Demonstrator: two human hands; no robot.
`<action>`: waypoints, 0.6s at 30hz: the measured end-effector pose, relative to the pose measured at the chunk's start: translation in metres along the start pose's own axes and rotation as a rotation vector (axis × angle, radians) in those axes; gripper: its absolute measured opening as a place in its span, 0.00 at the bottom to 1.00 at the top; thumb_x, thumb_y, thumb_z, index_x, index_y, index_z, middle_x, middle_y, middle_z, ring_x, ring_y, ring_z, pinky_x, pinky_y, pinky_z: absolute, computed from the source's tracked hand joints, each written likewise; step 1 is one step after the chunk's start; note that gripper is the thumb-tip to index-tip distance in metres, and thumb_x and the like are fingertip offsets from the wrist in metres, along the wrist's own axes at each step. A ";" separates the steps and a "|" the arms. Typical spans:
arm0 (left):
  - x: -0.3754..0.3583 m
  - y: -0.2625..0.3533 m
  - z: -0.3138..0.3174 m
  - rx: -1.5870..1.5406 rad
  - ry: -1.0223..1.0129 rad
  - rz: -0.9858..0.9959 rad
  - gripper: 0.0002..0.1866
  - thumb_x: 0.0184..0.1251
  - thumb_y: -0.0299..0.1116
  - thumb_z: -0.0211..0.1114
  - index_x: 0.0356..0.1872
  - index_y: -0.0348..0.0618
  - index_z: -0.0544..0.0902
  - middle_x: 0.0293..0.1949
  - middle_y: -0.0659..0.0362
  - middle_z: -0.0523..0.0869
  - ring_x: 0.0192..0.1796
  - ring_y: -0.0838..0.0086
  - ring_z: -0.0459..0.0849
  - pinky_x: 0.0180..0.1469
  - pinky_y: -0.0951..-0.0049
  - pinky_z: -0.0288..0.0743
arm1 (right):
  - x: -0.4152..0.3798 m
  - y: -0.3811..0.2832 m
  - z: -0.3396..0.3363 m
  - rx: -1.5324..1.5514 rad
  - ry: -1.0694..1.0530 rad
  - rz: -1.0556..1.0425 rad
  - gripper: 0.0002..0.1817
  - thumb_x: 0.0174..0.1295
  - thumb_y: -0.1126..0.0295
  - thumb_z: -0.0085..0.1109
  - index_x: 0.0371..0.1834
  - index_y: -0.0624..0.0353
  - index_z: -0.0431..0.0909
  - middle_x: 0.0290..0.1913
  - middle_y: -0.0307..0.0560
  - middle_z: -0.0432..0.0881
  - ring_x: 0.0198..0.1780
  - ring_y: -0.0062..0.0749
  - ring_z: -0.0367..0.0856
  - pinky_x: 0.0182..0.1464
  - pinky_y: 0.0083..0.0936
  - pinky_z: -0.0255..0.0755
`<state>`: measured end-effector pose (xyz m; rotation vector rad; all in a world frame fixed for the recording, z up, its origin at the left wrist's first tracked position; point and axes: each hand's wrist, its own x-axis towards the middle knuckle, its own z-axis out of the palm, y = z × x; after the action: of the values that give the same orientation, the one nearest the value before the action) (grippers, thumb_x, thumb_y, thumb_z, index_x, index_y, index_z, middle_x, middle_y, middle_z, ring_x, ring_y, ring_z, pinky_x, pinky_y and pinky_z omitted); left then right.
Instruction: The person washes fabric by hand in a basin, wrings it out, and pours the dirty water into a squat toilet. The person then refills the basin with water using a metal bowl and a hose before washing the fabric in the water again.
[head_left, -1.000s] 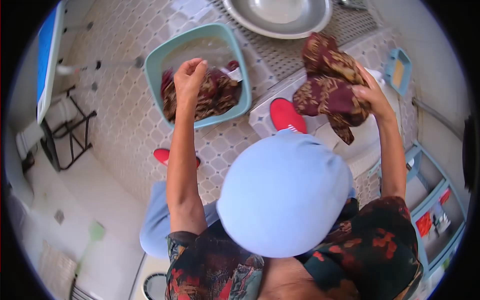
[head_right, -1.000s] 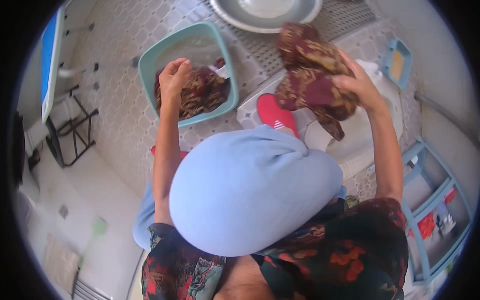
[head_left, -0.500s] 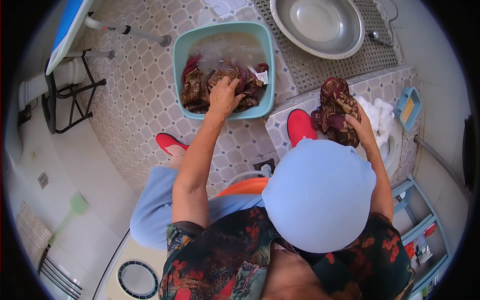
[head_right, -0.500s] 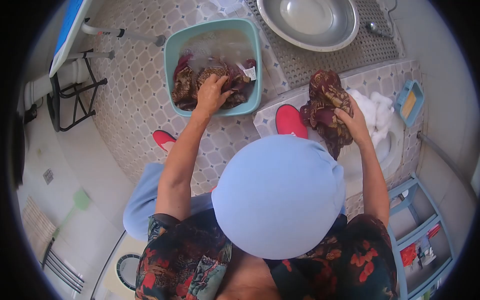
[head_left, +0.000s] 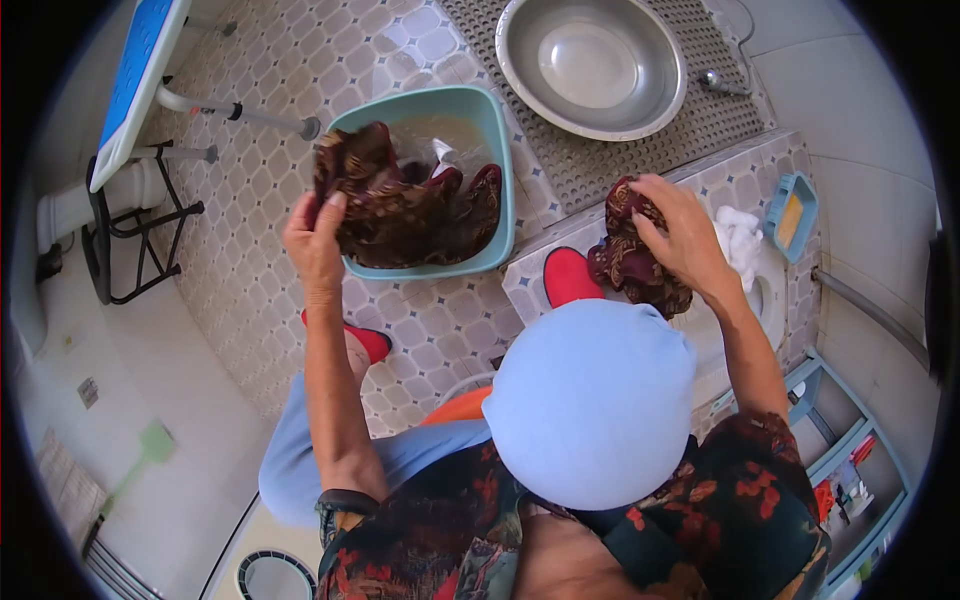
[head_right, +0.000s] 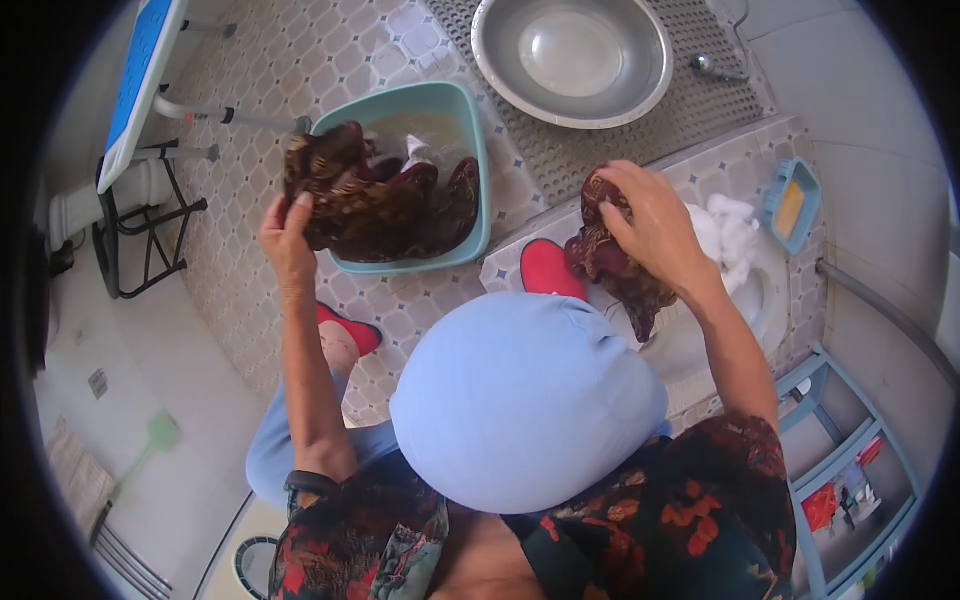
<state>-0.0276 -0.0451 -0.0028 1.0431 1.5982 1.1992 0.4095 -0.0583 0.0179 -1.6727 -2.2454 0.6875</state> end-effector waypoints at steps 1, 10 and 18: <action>0.000 0.017 -0.003 -0.066 0.065 0.058 0.12 0.63 0.27 0.68 0.44 0.32 0.83 0.39 0.61 0.85 0.38 0.81 0.81 0.45 0.81 0.73 | 0.014 -0.006 0.004 0.082 -0.058 -0.073 0.24 0.58 0.68 0.60 0.59 0.61 0.72 0.57 0.56 0.76 0.58 0.54 0.72 0.60 0.41 0.67; -0.042 0.144 -0.002 -0.190 0.290 0.354 0.13 0.60 0.21 0.63 0.46 0.27 0.80 0.43 0.50 0.85 0.42 0.71 0.85 0.49 0.71 0.79 | 0.140 -0.074 0.110 0.423 -0.245 -0.494 0.37 0.48 0.58 0.71 0.61 0.63 0.68 0.60 0.60 0.74 0.60 0.54 0.71 0.63 0.42 0.64; -0.036 0.163 -0.016 -0.331 0.264 0.245 0.22 0.68 0.25 0.56 0.61 0.23 0.70 0.56 0.40 0.79 0.54 0.54 0.83 0.58 0.54 0.79 | 0.163 -0.126 0.207 1.181 -0.514 -0.354 0.40 0.47 0.57 0.73 0.65 0.60 0.69 0.59 0.57 0.78 0.60 0.41 0.76 0.62 0.32 0.67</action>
<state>-0.0128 -0.0525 0.1640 0.9096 1.4249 1.7612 0.1580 0.0232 -0.1064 -0.5333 -1.6212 1.9517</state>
